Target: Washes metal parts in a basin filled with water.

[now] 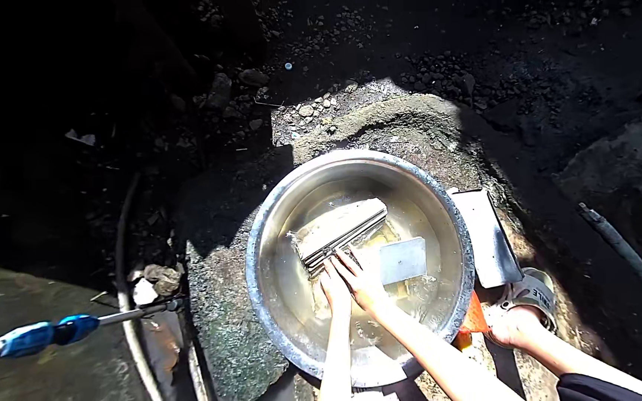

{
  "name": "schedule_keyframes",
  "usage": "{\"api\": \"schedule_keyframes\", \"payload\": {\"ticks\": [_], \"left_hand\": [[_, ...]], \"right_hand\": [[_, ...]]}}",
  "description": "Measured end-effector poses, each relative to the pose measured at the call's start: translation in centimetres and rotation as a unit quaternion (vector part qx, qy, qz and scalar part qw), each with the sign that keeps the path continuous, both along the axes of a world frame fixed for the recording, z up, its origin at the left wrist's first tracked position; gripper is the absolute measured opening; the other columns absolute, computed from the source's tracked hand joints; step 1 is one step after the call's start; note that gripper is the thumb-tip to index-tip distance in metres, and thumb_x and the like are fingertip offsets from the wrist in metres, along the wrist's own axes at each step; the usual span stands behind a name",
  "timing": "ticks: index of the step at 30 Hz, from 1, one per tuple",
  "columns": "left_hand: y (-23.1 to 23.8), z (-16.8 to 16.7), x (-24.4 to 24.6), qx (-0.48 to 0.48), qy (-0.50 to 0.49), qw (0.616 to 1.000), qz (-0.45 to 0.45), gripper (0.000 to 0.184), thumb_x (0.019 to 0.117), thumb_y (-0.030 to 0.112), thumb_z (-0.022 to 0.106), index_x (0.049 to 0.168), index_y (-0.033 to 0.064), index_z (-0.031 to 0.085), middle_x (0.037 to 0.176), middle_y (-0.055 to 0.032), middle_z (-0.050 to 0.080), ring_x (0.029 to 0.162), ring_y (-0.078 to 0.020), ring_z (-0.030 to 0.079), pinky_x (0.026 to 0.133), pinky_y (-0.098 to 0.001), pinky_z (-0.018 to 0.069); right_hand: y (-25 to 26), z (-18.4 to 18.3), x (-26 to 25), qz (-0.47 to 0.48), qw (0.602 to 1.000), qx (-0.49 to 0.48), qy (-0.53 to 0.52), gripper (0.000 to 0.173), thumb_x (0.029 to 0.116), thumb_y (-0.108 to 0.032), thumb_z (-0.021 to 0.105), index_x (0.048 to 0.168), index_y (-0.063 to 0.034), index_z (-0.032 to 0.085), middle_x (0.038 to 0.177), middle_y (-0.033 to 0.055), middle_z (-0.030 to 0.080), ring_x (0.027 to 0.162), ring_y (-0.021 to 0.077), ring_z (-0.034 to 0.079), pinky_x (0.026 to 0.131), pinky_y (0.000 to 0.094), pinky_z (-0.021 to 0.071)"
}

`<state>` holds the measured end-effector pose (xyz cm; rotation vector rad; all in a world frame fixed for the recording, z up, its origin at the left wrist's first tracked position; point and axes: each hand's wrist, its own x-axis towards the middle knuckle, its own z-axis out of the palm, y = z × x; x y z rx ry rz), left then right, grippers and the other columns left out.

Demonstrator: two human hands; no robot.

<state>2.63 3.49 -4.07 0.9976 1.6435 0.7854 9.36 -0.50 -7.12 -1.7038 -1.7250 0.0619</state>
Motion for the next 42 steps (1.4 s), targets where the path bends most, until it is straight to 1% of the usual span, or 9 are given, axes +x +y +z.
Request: {"api": "schedule_keyframes", "payload": {"ticks": [8, 12, 15, 19, 22, 27, 32, 37, 42], "left_hand": [[-1.7, -2.1, -2.7, 0.144, 0.044, 0.989, 0.015, 0.045, 0.1077, 0.015, 0.044, 0.071, -0.0063, 0.057, 0.06, 0.0028, 0.048, 0.061, 0.0006, 0.05, 0.069, -0.0204, 0.0466], [-1.5, -2.5, -3.0, 0.171, 0.008, 0.985, 0.018, 0.036, 0.1065, 0.009, 0.045, 0.093, -0.0184, 0.064, 0.082, -0.0123, 0.066, 0.081, -0.0001, 0.061, 0.084, -0.0173, 0.0472], [-1.7, -3.8, -4.9, 0.154, 0.001, 0.984, -0.088, 0.047, 0.0881, 0.016, 0.073, 0.117, -0.0201, 0.062, 0.112, -0.0274, 0.068, 0.106, -0.0145, 0.064, 0.1, -0.0265, 0.0468], [-1.0, -0.8, -7.9, 0.123, 0.032, 0.983, -0.135, 0.042, 0.0727, 0.008, 0.086, 0.106, -0.0087, 0.065, 0.098, -0.0098, 0.071, 0.093, -0.0041, 0.066, 0.089, -0.0228, 0.0519], [-1.3, 0.8, -10.0, 0.174, -0.034, 0.978, -0.112, 0.027, 0.0684, -0.008, 0.08, 0.09, -0.0043, 0.064, 0.096, -0.0024, 0.075, 0.094, 0.0001, 0.069, 0.088, -0.0191, 0.0561], [-2.1, 0.7, -10.3, 0.159, -0.021, 0.983, -0.093, 0.027, 0.0731, -0.008, 0.078, 0.099, -0.0076, 0.071, 0.094, -0.005, 0.076, 0.091, -0.0001, 0.07, 0.087, -0.0185, 0.0561], [-2.0, 0.8, -6.3, -0.053, -0.072, 0.991, -0.097, 0.035, 0.1104, 0.014, 0.039, 0.125, -0.0114, 0.058, 0.106, -0.0151, 0.065, 0.091, -0.0078, 0.062, 0.083, -0.0252, 0.0515], [-1.7, 0.2, -4.7, -0.116, -0.177, 0.977, 0.0, 0.056, 0.1132, 0.034, 0.013, 0.146, -0.0025, 0.041, 0.131, -0.0152, 0.057, 0.114, -0.0115, 0.058, 0.097, -0.0279, 0.0477], [-3.0, 0.0, -4.9, -0.152, -0.198, 0.968, 0.039, 0.059, 0.1128, 0.04, 0.014, 0.154, 0.0011, 0.031, 0.147, -0.0202, 0.047, 0.128, -0.021, 0.054, 0.105, -0.0386, 0.0474]], "right_hand": [[3.4, 0.7, 9.0, -0.247, 0.918, -0.19, 0.246, 0.045, 0.0985, 0.006, 0.041, 0.137, 0.0002, 0.062, 0.133, 0.027, 0.061, 0.126, 0.0395, 0.058, 0.109, 0.0471, 0.0441], [-0.9, -2.5, 13.5, -0.375, 0.885, -0.127, 0.245, 0.037, 0.1046, -0.002, 0.042, 0.135, 0.0071, 0.061, 0.136, 0.0325, 0.058, 0.13, 0.0422, 0.056, 0.113, 0.0447, 0.0409], [-3.6, -5.4, 12.2, -0.339, 0.896, -0.186, 0.217, 0.039, 0.1041, -0.004, 0.042, 0.137, 0.0113, 0.056, 0.144, 0.0344, 0.051, 0.137, 0.0464, 0.049, 0.117, 0.0491, 0.0366], [-5.1, -6.3, 12.2, -0.178, 0.924, -0.313, 0.127, 0.047, 0.1015, -0.006, 0.046, 0.146, 0.0063, 0.049, 0.153, 0.0332, 0.042, 0.143, 0.0473, 0.042, 0.119, 0.0515, 0.0344], [-4.5, -6.0, 12.3, -0.227, 0.911, -0.309, 0.15, 0.042, 0.1036, -0.01, 0.049, 0.141, 0.0075, 0.055, 0.146, 0.0347, 0.049, 0.139, 0.0493, 0.046, 0.118, 0.0535, 0.0345], [-2.5, -2.5, 8.1, -0.424, 0.807, -0.134, 0.389, 0.036, 0.1044, -0.007, 0.053, 0.13, 0.017, 0.057, 0.135, 0.0343, 0.058, 0.132, 0.039, 0.054, 0.116, 0.0425, 0.0365], [-2.1, -0.6, -0.2, -0.208, 0.934, -0.034, 0.289, 0.035, 0.0906, -0.001, 0.052, 0.118, 0.0057, 0.072, 0.123, 0.0291, 0.063, 0.119, 0.0385, 0.06, 0.105, 0.0423, 0.0473], [-1.1, -2.3, -2.9, 0.119, 0.975, -0.065, 0.174, 0.039, 0.102, -0.01, 0.046, 0.136, -0.0012, 0.065, 0.145, 0.0161, 0.06, 0.137, 0.0331, 0.056, 0.115, 0.051, 0.0422], [0.3, -4.8, 2.6, -0.132, 0.964, -0.156, 0.171, 0.044, 0.1026, -0.009, 0.043, 0.143, 0.0, 0.058, 0.152, 0.0169, 0.053, 0.142, 0.039, 0.048, 0.117, 0.0541, 0.0368]]}}
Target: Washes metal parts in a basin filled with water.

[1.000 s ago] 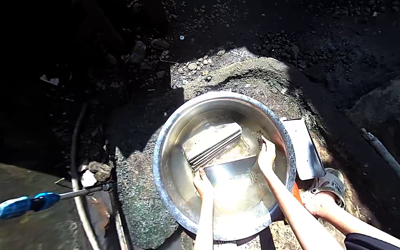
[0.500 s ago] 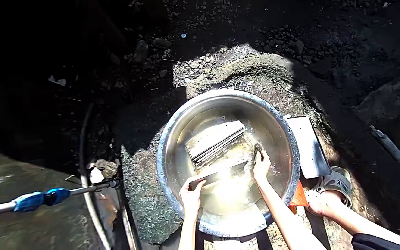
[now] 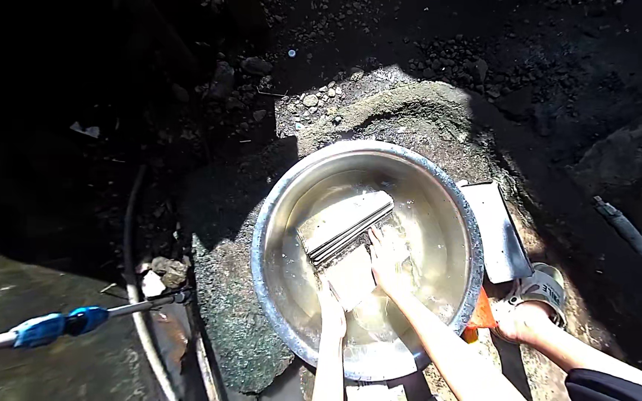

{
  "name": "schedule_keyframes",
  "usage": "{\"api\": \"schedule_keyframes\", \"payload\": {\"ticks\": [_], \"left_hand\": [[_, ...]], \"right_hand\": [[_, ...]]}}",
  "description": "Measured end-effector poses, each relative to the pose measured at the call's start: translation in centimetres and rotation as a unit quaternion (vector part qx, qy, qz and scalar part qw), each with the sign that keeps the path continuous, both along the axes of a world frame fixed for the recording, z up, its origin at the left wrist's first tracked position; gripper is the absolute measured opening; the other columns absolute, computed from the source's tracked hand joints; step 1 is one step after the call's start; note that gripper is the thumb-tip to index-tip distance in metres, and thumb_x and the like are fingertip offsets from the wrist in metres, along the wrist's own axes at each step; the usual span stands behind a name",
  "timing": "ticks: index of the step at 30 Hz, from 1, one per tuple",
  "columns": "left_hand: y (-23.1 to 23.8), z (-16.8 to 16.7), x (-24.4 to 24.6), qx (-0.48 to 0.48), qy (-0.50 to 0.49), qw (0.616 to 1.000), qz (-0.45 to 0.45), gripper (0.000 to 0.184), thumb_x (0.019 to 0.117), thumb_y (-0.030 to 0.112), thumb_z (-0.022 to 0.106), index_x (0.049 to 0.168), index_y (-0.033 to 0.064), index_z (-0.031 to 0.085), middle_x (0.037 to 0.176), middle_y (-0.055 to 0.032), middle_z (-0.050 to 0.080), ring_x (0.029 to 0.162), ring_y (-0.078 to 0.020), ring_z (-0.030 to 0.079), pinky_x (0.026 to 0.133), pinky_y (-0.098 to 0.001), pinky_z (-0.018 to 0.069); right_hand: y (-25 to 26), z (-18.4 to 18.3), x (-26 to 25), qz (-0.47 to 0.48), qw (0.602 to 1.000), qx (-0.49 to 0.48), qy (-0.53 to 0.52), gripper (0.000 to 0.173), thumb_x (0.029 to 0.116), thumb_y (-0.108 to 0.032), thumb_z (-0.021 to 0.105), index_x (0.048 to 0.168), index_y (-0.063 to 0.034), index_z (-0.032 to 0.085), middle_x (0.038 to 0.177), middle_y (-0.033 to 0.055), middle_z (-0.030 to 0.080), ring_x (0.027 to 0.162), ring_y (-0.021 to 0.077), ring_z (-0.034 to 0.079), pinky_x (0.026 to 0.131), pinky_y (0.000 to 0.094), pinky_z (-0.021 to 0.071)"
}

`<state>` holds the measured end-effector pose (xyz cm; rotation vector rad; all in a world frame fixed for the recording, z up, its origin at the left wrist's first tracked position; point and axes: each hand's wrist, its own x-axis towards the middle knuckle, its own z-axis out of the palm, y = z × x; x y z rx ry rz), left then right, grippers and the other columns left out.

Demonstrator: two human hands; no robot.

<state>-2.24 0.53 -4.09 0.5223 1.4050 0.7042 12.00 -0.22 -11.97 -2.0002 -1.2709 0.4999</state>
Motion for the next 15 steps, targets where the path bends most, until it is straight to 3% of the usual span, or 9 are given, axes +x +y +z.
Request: {"api": "schedule_keyframes", "payload": {"ticks": [1, 3, 5, 7, 8, 10, 13, 15], "left_hand": [[0.1, -0.2, 0.4, -0.004, -0.009, 1.0, 0.004, 0.059, 0.1128, 0.04, 0.015, 0.156, 0.0028, 0.029, 0.15, -0.02, 0.045, 0.131, -0.0224, 0.052, 0.108, -0.0407, 0.0455], [0.8, -0.4, 1.1, -0.004, -0.012, 1.0, -0.004, 0.059, 0.1126, 0.041, 0.014, 0.155, 0.0033, 0.031, 0.15, -0.0182, 0.046, 0.131, -0.0207, 0.051, 0.109, -0.0392, 0.0439], [1.7, -1.1, 0.7, 0.012, -0.017, 1.0, -0.018, 0.057, 0.113, 0.038, 0.016, 0.148, 0.0008, 0.04, 0.138, -0.0147, 0.056, 0.12, -0.0147, 0.057, 0.101, -0.0329, 0.0486], [2.2, -2.3, 0.0, 0.029, -0.018, 0.999, -0.027, 0.045, 0.1135, 0.027, 0.026, 0.137, -0.0049, 0.049, 0.123, -0.0142, 0.063, 0.106, -0.0127, 0.063, 0.093, -0.0316, 0.0529], [2.1, -2.7, -0.2, 0.03, 0.003, 0.999, -0.023, 0.04, 0.1128, 0.023, 0.031, 0.129, -0.0063, 0.053, 0.112, -0.0134, 0.065, 0.096, -0.0124, 0.065, 0.086, -0.0313, 0.0553], [1.7, -3.2, -0.6, 0.016, 0.042, 0.999, -0.015, 0.043, 0.113, 0.025, 0.032, 0.128, -0.0088, 0.053, 0.11, -0.0168, 0.065, 0.094, -0.0151, 0.065, 0.085, -0.0337, 0.0554], [1.1, -3.6, -0.1, -0.022, 0.04, 0.999, 0.006, 0.05, 0.1133, 0.033, 0.029, 0.14, -0.0061, 0.045, 0.122, -0.021, 0.063, 0.103, -0.0196, 0.066, 0.087, -0.0367, 0.0565], [0.6, -3.8, 0.2, -0.061, -0.006, 0.998, -0.02, 0.058, 0.1132, 0.039, 0.02, 0.155, -0.0002, 0.03, 0.144, -0.0231, 0.051, 0.122, -0.0246, 0.059, 0.1, -0.0415, 0.0509]], "right_hand": [[0.1, 0.5, -0.4, -0.021, 1.0, -0.015, 0.015, 0.044, 0.1034, -0.01, 0.043, 0.144, 0.0001, 0.056, 0.153, 0.0165, 0.051, 0.143, 0.0382, 0.048, 0.117, 0.0515, 0.037], [-0.9, 1.0, -2.5, 0.061, 0.998, 0.023, 0.025, 0.044, 0.1016, -0.011, 0.045, 0.142, 0.003, 0.058, 0.15, 0.0177, 0.055, 0.142, 0.038, 0.048, 0.118, 0.049, 0.0377], [-1.8, 1.0, -3.7, 0.193, 0.979, 0.061, 0.016, 0.045, 0.1024, -0.016, 0.046, 0.142, 0.002, 0.058, 0.149, 0.0167, 0.056, 0.141, 0.0355, 0.05, 0.117, 0.0493, 0.0391], [-2.0, 0.2, -1.9, 0.246, 0.966, 0.079, -0.028, 0.044, 0.1041, -0.021, 0.047, 0.142, -0.0015, 0.059, 0.149, 0.0144, 0.057, 0.14, 0.0334, 0.052, 0.115, 0.05, 0.0416], [-2.5, -0.5, -0.2, 0.229, 0.97, 0.066, -0.046, 0.045, 0.1033, -0.021, 0.047, 0.142, -0.0017, 0.059, 0.149, 0.0149, 0.057, 0.14, 0.0342, 0.052, 0.115, 0.0509, 0.0415], [-4.0, -1.5, 4.0, 0.147, 0.987, -0.033, -0.052, 0.047, 0.1054, -0.02, 0.043, 0.147, 0.0002, 0.053, 0.153, 0.0192, 0.051, 0.144, 0.0368, 0.046, 0.119, 0.0527, 0.0346], [-3.8, -0.1, 8.4, 0.021, 0.971, -0.23, -0.067, 0.051, 0.1095, -0.027, 0.038, 0.153, -0.0008, 0.045, 0.156, 0.0228, 0.045, 0.148, 0.0375, 0.039, 0.123, 0.0506, 0.0288], [-2.8, 0.8, 7.6, -0.025, 0.964, -0.259, -0.046, 0.049, 0.1082, -0.022, 0.04, 0.152, 0.0008, 0.045, 0.154, 0.0269, 0.045, 0.145, 0.042, 0.043, 0.12, 0.0523, 0.0331]]}}
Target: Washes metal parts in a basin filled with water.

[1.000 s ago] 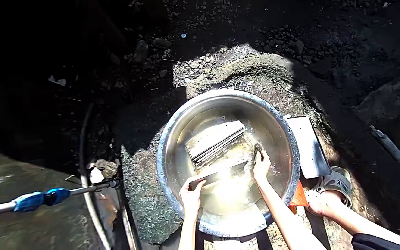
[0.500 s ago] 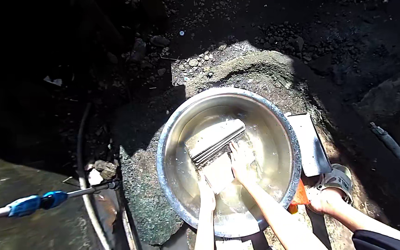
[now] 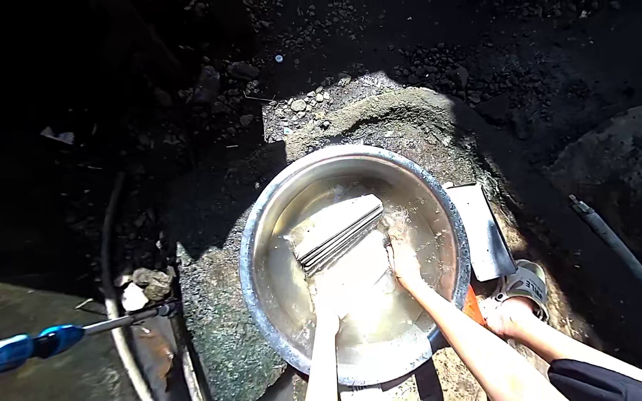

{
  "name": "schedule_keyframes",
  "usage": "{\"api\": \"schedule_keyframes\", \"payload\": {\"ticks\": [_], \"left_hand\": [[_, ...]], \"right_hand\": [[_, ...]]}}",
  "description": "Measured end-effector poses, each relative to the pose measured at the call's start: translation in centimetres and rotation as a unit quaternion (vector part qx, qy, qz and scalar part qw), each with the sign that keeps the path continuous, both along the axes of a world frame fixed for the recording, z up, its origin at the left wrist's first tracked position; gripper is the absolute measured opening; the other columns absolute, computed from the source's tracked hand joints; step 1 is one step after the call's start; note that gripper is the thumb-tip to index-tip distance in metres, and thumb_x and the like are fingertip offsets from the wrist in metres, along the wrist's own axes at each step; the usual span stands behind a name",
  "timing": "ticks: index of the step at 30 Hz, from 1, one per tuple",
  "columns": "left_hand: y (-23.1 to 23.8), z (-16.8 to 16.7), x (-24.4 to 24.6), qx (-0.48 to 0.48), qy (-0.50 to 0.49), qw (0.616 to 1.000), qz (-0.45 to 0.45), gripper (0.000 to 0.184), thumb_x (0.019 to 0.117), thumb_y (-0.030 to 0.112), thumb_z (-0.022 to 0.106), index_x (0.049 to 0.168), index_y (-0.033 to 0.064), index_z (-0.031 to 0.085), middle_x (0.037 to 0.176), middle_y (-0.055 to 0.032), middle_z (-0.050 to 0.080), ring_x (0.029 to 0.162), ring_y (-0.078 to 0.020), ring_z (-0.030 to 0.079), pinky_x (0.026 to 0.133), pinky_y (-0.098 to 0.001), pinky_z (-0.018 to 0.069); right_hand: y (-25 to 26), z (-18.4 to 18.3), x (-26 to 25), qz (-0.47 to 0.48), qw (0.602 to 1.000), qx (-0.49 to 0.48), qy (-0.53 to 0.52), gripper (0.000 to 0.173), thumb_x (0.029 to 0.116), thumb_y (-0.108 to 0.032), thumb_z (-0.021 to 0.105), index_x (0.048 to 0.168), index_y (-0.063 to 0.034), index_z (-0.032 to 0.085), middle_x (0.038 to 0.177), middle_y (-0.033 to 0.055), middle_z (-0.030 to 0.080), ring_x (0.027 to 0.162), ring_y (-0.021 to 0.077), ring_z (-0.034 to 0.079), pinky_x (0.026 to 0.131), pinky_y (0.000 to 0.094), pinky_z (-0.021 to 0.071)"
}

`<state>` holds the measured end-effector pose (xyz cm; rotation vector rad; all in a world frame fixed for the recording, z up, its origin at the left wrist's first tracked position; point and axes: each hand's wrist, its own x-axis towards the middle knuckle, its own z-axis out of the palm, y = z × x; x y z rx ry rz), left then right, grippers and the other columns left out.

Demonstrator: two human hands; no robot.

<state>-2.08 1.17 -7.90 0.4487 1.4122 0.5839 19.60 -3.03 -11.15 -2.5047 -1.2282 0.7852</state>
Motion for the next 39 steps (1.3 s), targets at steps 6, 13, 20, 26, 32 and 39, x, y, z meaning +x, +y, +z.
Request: {"api": "schedule_keyframes", "payload": {"ticks": [6, 13, 20, 26, 32, 39], "left_hand": [[1.0, -0.4, -0.1, -0.029, -0.041, 0.999, 0.007, 0.065, 0.1101, 0.051, 0.009, 0.143, 0.0069, 0.043, 0.117, -0.0117, 0.061, 0.098, -0.0167, 0.062, 0.082, -0.0363, 0.0543], [0.4, -2.0, -0.8, -0.013, 0.02, 0.999, 0.044, 0.059, 0.113, 0.04, 0.014, 0.151, 0.0009, 0.035, 0.141, -0.0232, 0.051, 0.12, -0.0274, 0.057, 0.1, -0.0449, 0.0487], [-1.4, -2.5, 1.0, 0.106, 0.105, 0.984, 0.1, 0.054, 0.1133, 0.029, 0.018, 0.152, -0.007, 0.032, 0.153, -0.0276, 0.038, 0.138, -0.0301, 0.043, 0.115, -0.0432, 0.0348], [0.2, 2.0, 2.8, 0.037, -0.063, 0.975, 0.208, 0.047, 0.1098, 0.022, 0.017, 0.136, 0.0004, 0.05, 0.124, -0.0126, 0.061, 0.108, -0.0181, 0.059, 0.092, -0.0358, 0.0475], [2.2, 5.2, -1.7, -0.026, -0.065, 0.998, 0.004, 0.047, 0.1048, -0.002, 0.038, 0.151, -0.0007, 0.029, 0.125, -0.0144, 0.059, 0.101, -0.0128, 0.064, 0.089, -0.0273, 0.0543], [-0.3, 0.1, -4.2, 0.067, 0.022, 0.997, 0.015, 0.043, 0.1062, 0.002, 0.039, 0.148, -0.004, 0.036, 0.132, -0.0201, 0.056, 0.108, -0.018, 0.062, 0.093, -0.0355, 0.0531]], "right_hand": [[-1.0, 0.2, -12.8, 0.169, 0.97, 0.153, 0.086, 0.039, 0.1015, -0.012, 0.051, 0.136, 0.0018, 0.063, 0.143, 0.0208, 0.06, 0.135, 0.0369, 0.056, 0.114, 0.0495, 0.0431], [-0.2, 1.2, -8.2, 0.169, 0.982, 0.042, 0.076, 0.043, 0.106, -0.022, 0.045, 0.145, -0.0108, 0.059, 0.154, 0.0155, 0.051, 0.146, 0.034, 0.043, 0.122, 0.056, 0.0272], [5.7, 3.0, -1.1, -0.258, 0.943, 0.167, 0.127, 0.038, 0.1055, -0.023, 0.055, 0.128, 0.0046, 0.067, 0.126, 0.0243, 0.068, 0.123, 0.0345, 0.063, 0.11, 0.0482, 0.0432], [5.7, 8.2, 0.7, -0.357, 0.728, 0.458, 0.364, 0.048, 0.101, -0.009, 0.036, 0.055, -0.0195, 0.048, 0.048, -0.0111, 0.048, 0.042, -0.0013, 0.046, 0.045, 0.0176, 0.0418], [2.0, 6.3, 4.9, -0.248, 0.712, 0.299, 0.585, 0.031, 0.0987, -0.019, 0.037, 0.079, -0.0157, 0.061, 0.07, -0.0063, 0.064, 0.06, 0.0004, 0.059, 0.056, 0.0167, 0.0493], [0.4, -0.6, 6.8, -0.256, 0.913, 0.106, 0.299, 0.046, 0.1038, -0.017, 0.059, 0.141, 0.0085, 0.051, 0.143, 0.0273, 0.054, 0.132, 0.0282, 0.053, 0.113, 0.039, 0.0394]]}}
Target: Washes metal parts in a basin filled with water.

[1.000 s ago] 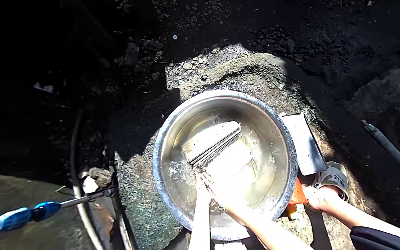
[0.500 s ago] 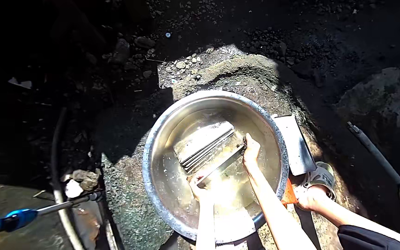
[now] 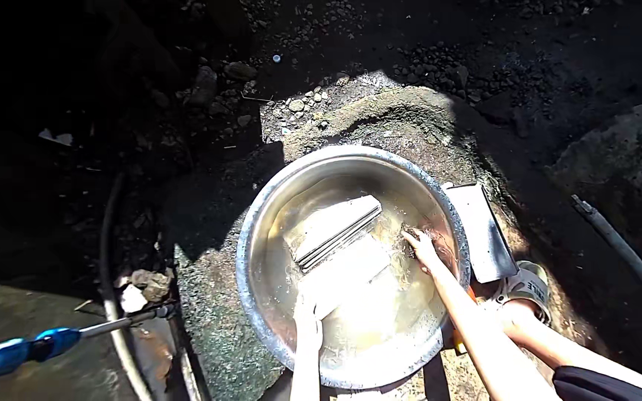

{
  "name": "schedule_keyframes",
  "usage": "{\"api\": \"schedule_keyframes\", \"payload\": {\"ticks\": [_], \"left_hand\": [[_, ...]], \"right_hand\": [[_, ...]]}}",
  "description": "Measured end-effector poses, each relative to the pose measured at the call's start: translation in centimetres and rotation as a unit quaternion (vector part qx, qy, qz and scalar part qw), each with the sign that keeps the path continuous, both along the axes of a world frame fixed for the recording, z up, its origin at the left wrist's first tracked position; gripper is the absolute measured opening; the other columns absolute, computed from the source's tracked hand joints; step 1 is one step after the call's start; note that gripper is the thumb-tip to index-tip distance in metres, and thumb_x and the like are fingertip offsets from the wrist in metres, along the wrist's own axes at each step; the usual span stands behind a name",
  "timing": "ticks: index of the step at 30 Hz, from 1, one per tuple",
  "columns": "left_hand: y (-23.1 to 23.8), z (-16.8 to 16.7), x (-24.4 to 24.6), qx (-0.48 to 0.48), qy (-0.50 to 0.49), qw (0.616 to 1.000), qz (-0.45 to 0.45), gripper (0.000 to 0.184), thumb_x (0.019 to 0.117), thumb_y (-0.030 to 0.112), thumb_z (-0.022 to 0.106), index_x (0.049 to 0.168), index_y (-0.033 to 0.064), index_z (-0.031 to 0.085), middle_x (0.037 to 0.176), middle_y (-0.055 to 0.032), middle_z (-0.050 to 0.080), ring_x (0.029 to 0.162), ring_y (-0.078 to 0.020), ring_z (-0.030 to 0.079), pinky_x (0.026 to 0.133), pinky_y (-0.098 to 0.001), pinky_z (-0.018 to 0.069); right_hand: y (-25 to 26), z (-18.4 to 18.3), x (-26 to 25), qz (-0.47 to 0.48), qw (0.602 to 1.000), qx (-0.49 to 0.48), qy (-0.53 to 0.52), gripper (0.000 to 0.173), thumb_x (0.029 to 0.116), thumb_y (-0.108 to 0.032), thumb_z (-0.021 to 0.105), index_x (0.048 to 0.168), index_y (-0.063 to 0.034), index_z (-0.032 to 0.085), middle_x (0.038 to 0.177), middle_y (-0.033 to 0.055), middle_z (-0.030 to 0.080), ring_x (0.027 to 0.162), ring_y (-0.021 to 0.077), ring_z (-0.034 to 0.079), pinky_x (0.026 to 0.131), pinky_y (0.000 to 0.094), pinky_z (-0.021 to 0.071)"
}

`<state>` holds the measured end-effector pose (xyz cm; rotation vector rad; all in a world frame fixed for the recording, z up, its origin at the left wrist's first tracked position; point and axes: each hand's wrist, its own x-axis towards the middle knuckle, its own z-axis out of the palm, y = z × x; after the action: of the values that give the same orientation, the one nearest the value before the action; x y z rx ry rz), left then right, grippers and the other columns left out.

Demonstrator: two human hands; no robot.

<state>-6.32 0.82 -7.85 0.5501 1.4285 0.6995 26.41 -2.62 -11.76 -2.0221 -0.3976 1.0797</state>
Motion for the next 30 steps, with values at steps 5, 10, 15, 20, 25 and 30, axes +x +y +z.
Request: {"api": "schedule_keyframes", "payload": {"ticks": [5, 10, 15, 20, 25, 30], "left_hand": [[0.2, -0.5, 1.3, -0.014, -0.018, 0.999, -0.035, 0.043, 0.1075, 0.004, 0.039, 0.149, -0.0031, 0.033, 0.13, -0.0195, 0.056, 0.106, -0.017, 0.063, 0.091, -0.0345, 0.0548], [0.5, -0.5, 1.9, -0.015, -0.054, 0.998, -0.041, 0.044, 0.1095, 0.009, 0.036, 0.152, 0.0007, 0.028, 0.129, -0.0166, 0.058, 0.105, -0.0161, 0.065, 0.089, -0.0343, 0.0568], [-1.3, 1.9, 6.1, -0.083, -0.059, 0.995, 0.011, 0.053, 0.1133, 0.036, 0.017, 0.142, 0.0032, 0.047, 0.125, -0.0107, 0.061, 0.108, -0.0129, 0.06, 0.093, -0.0309, 0.0494], [-2.6, 1.7, 4.9, -0.051, -0.11, 0.993, -0.012, 0.057, 0.1129, 0.038, 0.013, 0.155, 0.0022, 0.028, 0.143, -0.0172, 0.051, 0.122, -0.0193, 0.057, 0.101, -0.0382, 0.0499], [-2.5, 3.4, 6.2, -0.063, -0.101, 0.993, 0.008, 0.057, 0.113, 0.035, 0.009, 0.155, -0.0005, 0.024, 0.145, -0.02, 0.048, 0.125, -0.019, 0.055, 0.102, -0.0355, 0.0484], [0.6, 0.9, 5.9, -0.071, -0.076, 0.994, -0.026, 0.058, 0.1126, 0.038, 0.01, 0.158, 0.0047, 0.025, 0.155, -0.0162, 0.041, 0.135, -0.0189, 0.047, 0.11, -0.0371, 0.0411]], "right_hand": [[0.7, 0.2, -7.5, -0.07, 0.973, -0.007, -0.222, 0.035, 0.1033, -0.013, 0.057, 0.129, 0.0099, 0.063, 0.133, 0.031, 0.062, 0.13, 0.0411, 0.057, 0.113, 0.0483, 0.0406], [-2.2, 1.2, -13.5, 0.149, 0.947, 0.126, -0.254, 0.036, 0.0964, 0.002, 0.053, 0.13, 0.005, 0.066, 0.141, 0.0252, 0.06, 0.132, 0.042, 0.057, 0.112, 0.0506, 0.0445], [-1.7, 3.4, -19.9, 0.35, 0.903, 0.126, -0.215, 0.058, 0.1029, -0.023, 0.048, 0.154, 0.0041, 0.04, 0.163, 0.0233, 0.033, 0.152, 0.0379, 0.032, 0.123, 0.053, 0.0269], [1.5, 3.0, -13.4, 0.273, 0.935, -0.114, -0.194, 0.052, 0.1098, -0.022, 0.038, 0.157, 0.0007, 0.035, 0.16, 0.0253, 0.037, 0.148, 0.0391, 0.039, 0.118, 0.056, 0.0332], [3.2, 2.3, -11.8, 0.239, 0.93, -0.082, -0.265, 0.061, 0.1091, -0.032, 0.037, 0.155, 0.008, 0.033, 0.162, 0.0282, 0.032, 0.152, 0.0406, 0.032, 0.123, 0.052, 0.025], [-1.1, 2.7, -18.1, 0.428, 0.866, 0.103, -0.238, 0.059, 0.1059, -0.028, 0.041, 0.158, -0.0014, 0.035, 0.167, 0.0168, 0.029, 0.154, 0.0319, 0.03, 0.121, 0.0588, 0.0261]]}}
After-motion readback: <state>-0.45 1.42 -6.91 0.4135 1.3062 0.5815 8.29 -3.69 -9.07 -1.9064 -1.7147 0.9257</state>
